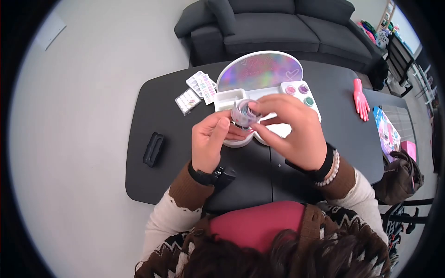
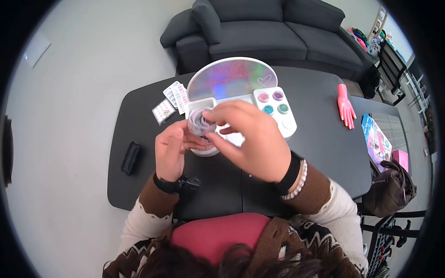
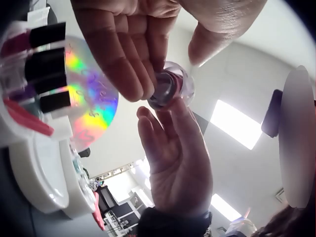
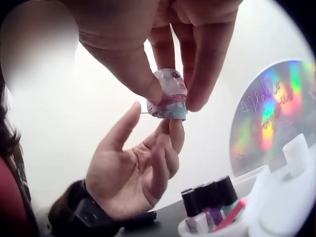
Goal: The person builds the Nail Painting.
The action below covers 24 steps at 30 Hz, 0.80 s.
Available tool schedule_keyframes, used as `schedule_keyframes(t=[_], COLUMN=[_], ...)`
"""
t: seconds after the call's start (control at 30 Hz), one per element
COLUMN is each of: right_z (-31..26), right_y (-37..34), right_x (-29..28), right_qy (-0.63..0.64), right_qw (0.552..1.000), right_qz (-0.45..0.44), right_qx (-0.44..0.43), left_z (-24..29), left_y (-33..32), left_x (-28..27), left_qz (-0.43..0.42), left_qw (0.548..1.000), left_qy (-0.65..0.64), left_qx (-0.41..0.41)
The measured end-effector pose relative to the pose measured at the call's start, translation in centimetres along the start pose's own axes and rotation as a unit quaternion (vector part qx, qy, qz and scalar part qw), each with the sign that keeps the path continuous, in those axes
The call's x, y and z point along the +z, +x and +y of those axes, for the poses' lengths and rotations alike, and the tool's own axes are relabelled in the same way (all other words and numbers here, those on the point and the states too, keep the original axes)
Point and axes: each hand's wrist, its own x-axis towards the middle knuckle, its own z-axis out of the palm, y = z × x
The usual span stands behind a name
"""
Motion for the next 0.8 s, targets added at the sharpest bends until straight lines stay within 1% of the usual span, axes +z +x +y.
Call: schedule_keyframes(t=[0.07,0.1,0.13,0.2,0.23,0.27,0.3,0.37,0.4,0.43,0.47,0.5,0.53,0.6,0.63,0.7,0.73,0.8], right_z=[0.2,1.0,1.4,3.7,4.2,4.7,5.0,5.2,5.3,5.5,5.8,6.1,6.1,5.9,5.9,5.8,5.7,5.7], right_y=[1.8,2.6,3.3,4.2,4.4,4.4,4.6,4.8,4.8,4.9,4.9,5.1,5.3,5.5,5.4,5.4,5.5,5.6], right_x=[-0.3,-0.1,0.0,0.7,1.2,1.6,1.9,2.4,2.7,3.0,3.2,3.3,3.3,3.3,3.4,3.4,3.3,3.1], right_qy=[0.084,0.107,0.124,0.171,0.170,0.222,0.272,0.301,0.317,0.318,0.342,0.365,0.365,0.389,0.391,0.341,0.343,0.219], right_qw=[0.988,0.978,0.970,0.952,0.953,0.927,0.895,0.871,0.858,0.857,0.846,0.835,0.835,0.813,0.810,0.843,0.839,0.903], right_qz=[-0.064,-0.087,-0.103,-0.147,-0.150,-0.172,-0.193,-0.222,-0.231,-0.233,-0.242,-0.250,-0.251,-0.259,-0.261,-0.272,-0.275,-0.250], right_qx=[0.116,0.158,0.181,0.206,0.200,0.249,0.296,0.319,0.332,0.331,0.330,0.328,0.327,0.346,0.351,0.315,0.320,0.273], left_z=[0.3,0.2,-0.1,-0.6,-0.7,-1.0,-1.5,-1.6,-1.7,-1.6,-1.5,-1.2,-0.9,-0.8,-0.9,-0.9,-0.9,-0.9], left_y=[0.7,1.2,1.4,2.1,2.3,2.4,2.4,2.6,2.7,2.7,2.8,2.8,3.1,3.2,3.0,2.8,2.8,2.9], left_x=[-1.7,-1.9,-2.4,-3.3,-3.2,-3.6,-4.2,-4.6,-4.7,-4.5,-4.2,-3.9,-3.7,-3.7,-3.9,-4.4,-4.3,-4.3], left_qz=[-0.012,-0.001,0.003,0.024,0.049,0.052,0.056,0.064,0.067,0.095,0.123,0.124,0.124,0.082,0.085,0.064,0.067,0.067], left_qw=[0.987,0.989,0.989,0.990,0.992,0.992,0.987,0.974,0.973,0.970,0.965,0.966,0.965,0.977,0.978,0.956,0.957,0.973], left_qy=[0.162,0.144,0.144,0.139,0.114,0.115,0.149,0.216,0.217,0.215,0.212,0.208,0.208,0.174,0.173,0.275,0.274,0.211], left_qx=[0.014,0.026,0.030,0.018,0.017,0.022,0.023,0.036,0.038,0.068,0.096,0.096,0.097,0.088,0.082,0.077,0.071,0.063])
